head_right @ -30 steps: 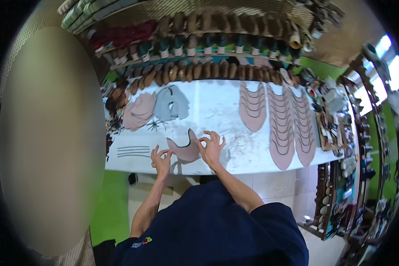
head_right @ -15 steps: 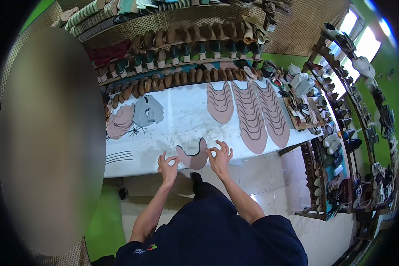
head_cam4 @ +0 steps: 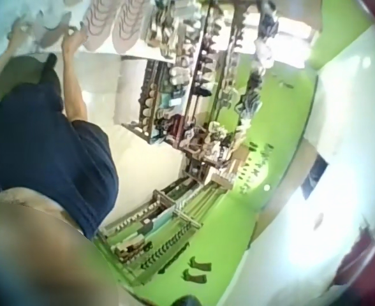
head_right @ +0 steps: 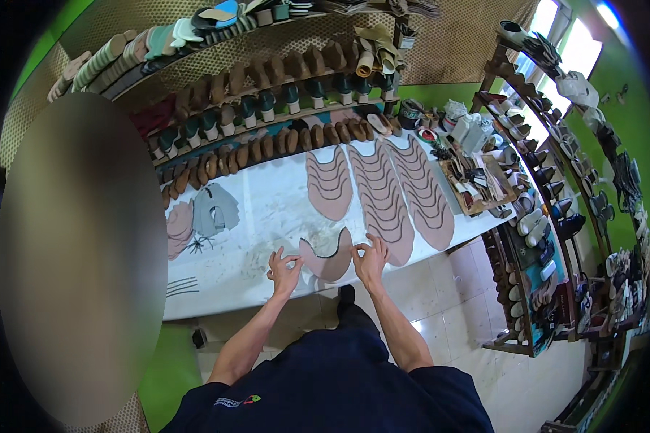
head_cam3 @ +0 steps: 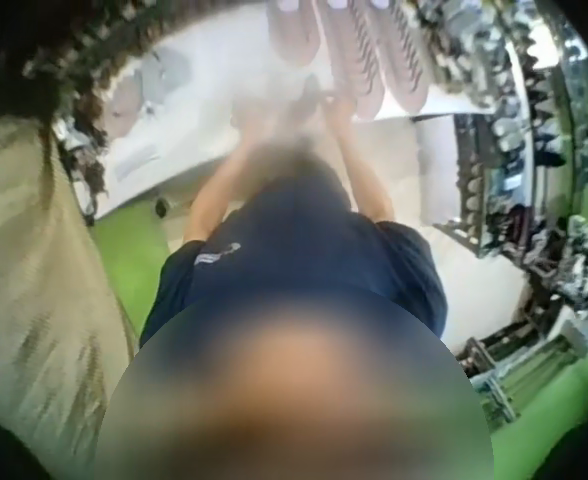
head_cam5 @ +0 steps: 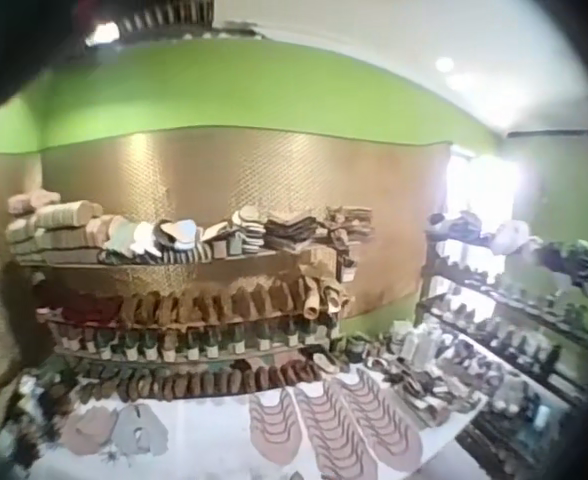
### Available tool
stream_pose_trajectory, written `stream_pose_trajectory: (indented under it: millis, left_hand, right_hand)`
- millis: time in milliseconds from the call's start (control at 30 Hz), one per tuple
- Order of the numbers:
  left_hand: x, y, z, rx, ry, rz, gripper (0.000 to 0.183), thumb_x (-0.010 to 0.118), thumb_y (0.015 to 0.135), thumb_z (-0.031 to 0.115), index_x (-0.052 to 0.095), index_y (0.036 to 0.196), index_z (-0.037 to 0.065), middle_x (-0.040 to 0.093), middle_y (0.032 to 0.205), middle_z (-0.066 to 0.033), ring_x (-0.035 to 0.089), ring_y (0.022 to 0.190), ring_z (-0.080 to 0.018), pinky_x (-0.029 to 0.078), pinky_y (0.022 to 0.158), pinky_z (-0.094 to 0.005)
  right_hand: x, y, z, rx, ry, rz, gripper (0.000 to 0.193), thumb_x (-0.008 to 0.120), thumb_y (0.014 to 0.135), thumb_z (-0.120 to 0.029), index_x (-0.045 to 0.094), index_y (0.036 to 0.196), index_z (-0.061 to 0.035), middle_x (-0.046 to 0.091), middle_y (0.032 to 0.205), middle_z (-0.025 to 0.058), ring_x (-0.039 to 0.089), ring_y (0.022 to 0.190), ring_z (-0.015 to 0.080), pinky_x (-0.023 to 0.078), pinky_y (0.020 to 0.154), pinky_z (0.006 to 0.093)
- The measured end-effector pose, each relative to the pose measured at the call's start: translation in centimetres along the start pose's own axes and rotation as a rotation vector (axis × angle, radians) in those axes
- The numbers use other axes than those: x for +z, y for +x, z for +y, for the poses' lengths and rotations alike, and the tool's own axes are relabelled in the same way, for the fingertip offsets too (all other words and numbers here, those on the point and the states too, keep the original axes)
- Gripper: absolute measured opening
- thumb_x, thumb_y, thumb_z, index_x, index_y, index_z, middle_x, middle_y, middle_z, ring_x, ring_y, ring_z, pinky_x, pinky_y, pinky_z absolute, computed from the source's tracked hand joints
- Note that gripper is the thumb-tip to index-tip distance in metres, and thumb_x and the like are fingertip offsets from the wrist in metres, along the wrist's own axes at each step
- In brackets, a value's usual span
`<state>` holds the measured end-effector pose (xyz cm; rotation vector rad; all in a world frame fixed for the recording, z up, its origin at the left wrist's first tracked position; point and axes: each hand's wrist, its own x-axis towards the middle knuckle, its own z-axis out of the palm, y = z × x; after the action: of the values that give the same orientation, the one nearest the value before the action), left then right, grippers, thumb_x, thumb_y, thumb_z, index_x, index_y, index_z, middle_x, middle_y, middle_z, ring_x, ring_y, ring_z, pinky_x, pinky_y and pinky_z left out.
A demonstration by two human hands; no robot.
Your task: Arranging and sorting shoe upper components on a workbench.
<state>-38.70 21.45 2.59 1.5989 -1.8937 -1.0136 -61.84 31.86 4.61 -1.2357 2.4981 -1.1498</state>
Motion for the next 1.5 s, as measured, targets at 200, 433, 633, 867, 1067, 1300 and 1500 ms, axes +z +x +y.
stream_pose_trajectory:
  millis: [200, 433, 633, 867, 1067, 1300, 1500]
  left_hand:
    - [3.4, 5.3, 1.2, -0.047, 0.052, -0.007, 0.021, 0.082, 0.088, 0.041, 0.083, 0.098, 0.023, 0.04, 0.167, -0.0106, 0.018, 0.16, -0.0383, 0.013, 0.112, -0.0816]
    - [5.9, 9.5, 2.4, -0.115, 0.082, -0.007, 0.023, 0.083, 0.086, 0.042, 0.083, 0.099, 0.023, 0.043, 0.165, -0.0113, 0.019, 0.16, -0.0384, 0.014, 0.113, -0.0818]
    - [6.9, 12.7, 3.9, -0.149, 0.112, 0.005, 0.024, 0.083, 0.084, 0.041, 0.083, 0.099, 0.023, 0.042, 0.166, -0.0125, 0.019, 0.16, -0.0393, 0.012, 0.113, -0.0838]
    - [7.8, 15.6, 4.8, -0.177, 0.132, 0.003, 0.023, 0.081, 0.087, 0.041, 0.083, 0.1, 0.023, 0.042, 0.166, -0.0151, 0.018, 0.16, -0.0405, 0.014, 0.112, -0.0816]
    - [8.3, 17.8, 4.3, -0.189, 0.148, 0.008, 0.024, 0.08, 0.086, 0.04, 0.083, 0.101, 0.023, 0.041, 0.167, -0.0153, 0.018, 0.16, -0.0407, 0.012, 0.111, -0.0833]
    - [9.0, 19.8, 4.3, -0.209, 0.186, -0.015, 0.023, 0.078, 0.086, 0.039, 0.083, 0.101, 0.022, 0.04, 0.168, -0.0141, 0.017, 0.161, -0.0401, 0.012, 0.111, -0.0855]
    - [9.9, 20.4, 4.3, -0.232, 0.247, 0.004, 0.021, 0.078, 0.085, 0.037, 0.083, 0.096, 0.021, 0.038, 0.168, -0.0143, 0.015, 0.161, -0.04, 0.011, 0.112, -0.0861]
  right_hand:
    - [1.0, 5.3, 2.6, 0.027, -0.002, -0.054, 0.02, 0.079, 0.087, -0.026, 0.083, 0.093, -0.008, 0.062, 0.143, 0.0123, 0.045, 0.141, 0.0375, 0.027, 0.119, 0.054]
    - [3.2, 10.7, 4.9, -0.04, -0.005, -0.067, 0.022, 0.078, 0.085, -0.027, 0.083, 0.09, -0.0069, 0.063, 0.141, 0.0156, 0.047, 0.138, 0.0384, 0.029, 0.117, 0.0538]
    - [4.2, 14.4, 5.4, -0.021, 0.02, -0.159, 0.021, 0.076, 0.088, -0.025, 0.083, 0.093, -0.0055, 0.059, 0.148, 0.0174, 0.04, 0.145, 0.0438, 0.023, 0.12, 0.0604]
    - [6.0, 17.6, 6.4, -0.025, 0.012, -0.157, 0.022, 0.076, 0.087, -0.025, 0.083, 0.093, -0.005, 0.059, 0.148, 0.0173, 0.04, 0.145, 0.0432, 0.02, 0.121, 0.0602]
    - [6.6, 19.4, 5.5, -0.025, -0.047, -0.173, 0.023, 0.077, 0.086, -0.027, 0.084, 0.092, -0.0055, 0.059, 0.15, 0.0158, 0.041, 0.144, 0.0411, 0.021, 0.12, 0.0573]
    - [6.9, 20.2, 5.0, 0.017, -0.083, -0.221, 0.025, 0.077, 0.086, -0.03, 0.085, 0.093, -0.0072, 0.058, 0.151, 0.0142, 0.038, 0.146, 0.0408, 0.02, 0.121, 0.0586]
    - [7.5, 20.3, 5.4, 0.005, -0.122, -0.199, 0.024, 0.077, 0.087, -0.028, 0.084, 0.093, -0.0069, 0.058, 0.15, 0.014, 0.038, 0.147, 0.0425, 0.016, 0.122, 0.0641]
